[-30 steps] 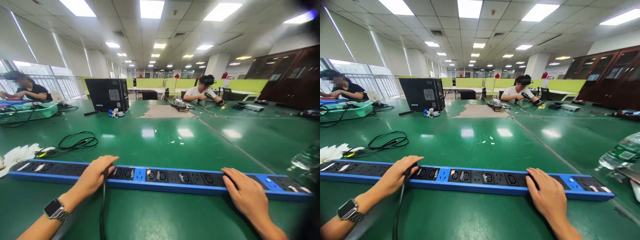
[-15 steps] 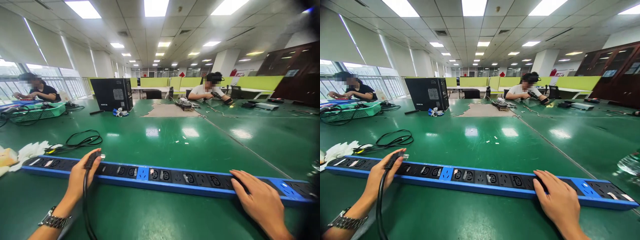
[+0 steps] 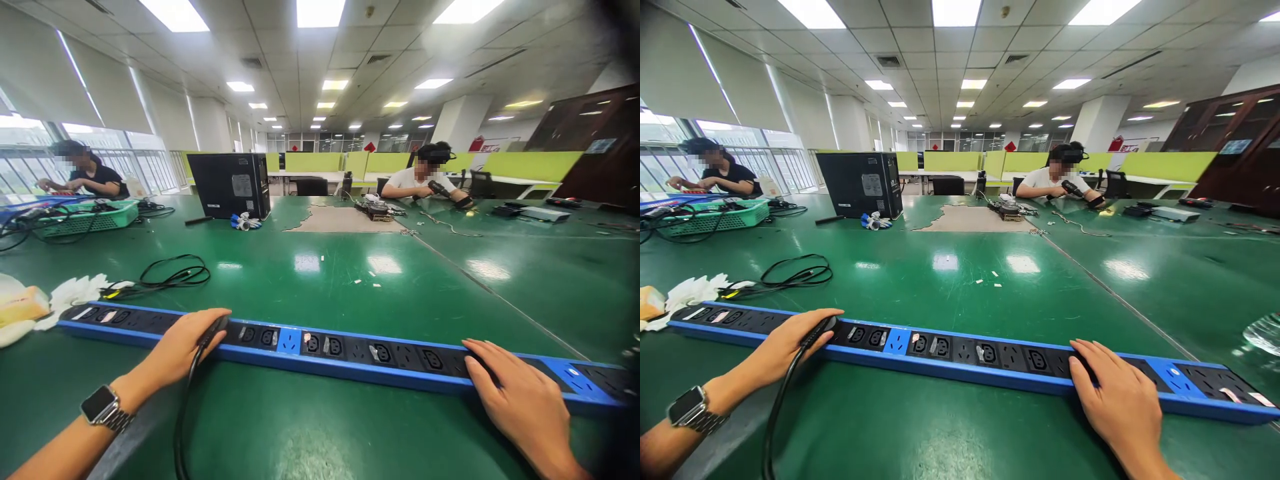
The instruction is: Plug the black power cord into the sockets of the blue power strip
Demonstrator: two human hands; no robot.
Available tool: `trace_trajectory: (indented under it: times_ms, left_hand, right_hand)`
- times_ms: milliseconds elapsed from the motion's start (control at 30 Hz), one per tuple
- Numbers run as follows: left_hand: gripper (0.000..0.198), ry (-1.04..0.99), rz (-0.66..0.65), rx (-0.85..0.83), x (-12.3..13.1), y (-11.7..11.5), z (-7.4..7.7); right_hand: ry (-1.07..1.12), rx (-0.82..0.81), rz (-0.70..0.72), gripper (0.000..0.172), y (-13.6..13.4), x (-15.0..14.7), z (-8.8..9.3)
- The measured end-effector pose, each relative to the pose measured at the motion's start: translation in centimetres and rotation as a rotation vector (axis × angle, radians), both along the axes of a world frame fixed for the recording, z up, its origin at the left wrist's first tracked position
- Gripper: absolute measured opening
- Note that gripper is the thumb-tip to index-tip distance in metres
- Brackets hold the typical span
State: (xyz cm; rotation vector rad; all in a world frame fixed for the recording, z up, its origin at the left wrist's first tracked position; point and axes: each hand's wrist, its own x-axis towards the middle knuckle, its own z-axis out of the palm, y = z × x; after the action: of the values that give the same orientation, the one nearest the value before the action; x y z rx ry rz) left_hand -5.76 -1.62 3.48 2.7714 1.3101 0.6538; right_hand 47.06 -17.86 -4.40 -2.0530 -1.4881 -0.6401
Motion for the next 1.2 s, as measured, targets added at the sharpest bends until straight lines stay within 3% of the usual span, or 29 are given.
trace_trajectory:
  times_ms: [100, 233, 333, 567, 800, 867, 1033, 1200]
  left_hand:
    - [0.040, -0.044, -0.018, -0.011, -0.1, -0.2, -0.4]
    - [0.043, -0.115, 0.060, -0.023, 0.1, 0.1, -1.0]
    - [0.044, -0.124, 0.014, -0.073, 0.0, 0.3, -1.2]
    - [0.049, -0.072, 0.084, 0.024, -0.9, 0.0, -1.7]
    - [0.048, 0.126, 0.005, -0.014, -0.2, 0.4, -0.2]
    - [0.044, 0.090, -0.047, -0.055, 0.1, 0.3, 0.4]
    - [0.044, -0.523, 0.209, 0.030, 3.7, -1.5, 0.8]
    - [0.035, -0.234, -0.088, -0.116, 10.0, -3.0, 0.6]
  right_hand:
    - [-0.011, 0.013, 0.006, 0.054, 0.0, -0.1, 0.0]
    - [-0.017, 0.023, 0.007, 0.053, 0.0, -0.3, 0.2]
    - [-0.021, 0.028, 0.023, 0.052, -0.1, -0.4, 0.3]
    - [-0.008, 0.036, 0.013, 0.050, 0.0, -0.5, 0.3]
    - [0.002, 0.074, 0.010, 0.047, 0.1, -0.2, -0.2]
    - [-0.005, 0.086, 0.010, 0.046, 0.2, -0.1, -0.3]
    - [-0.043, 0.088, 0.017, 0.047, 0.3, 0.0, -0.4]
    - [-0.051, 0.094, 0.015, 0.047, 0.3, -0.1, -0.3]
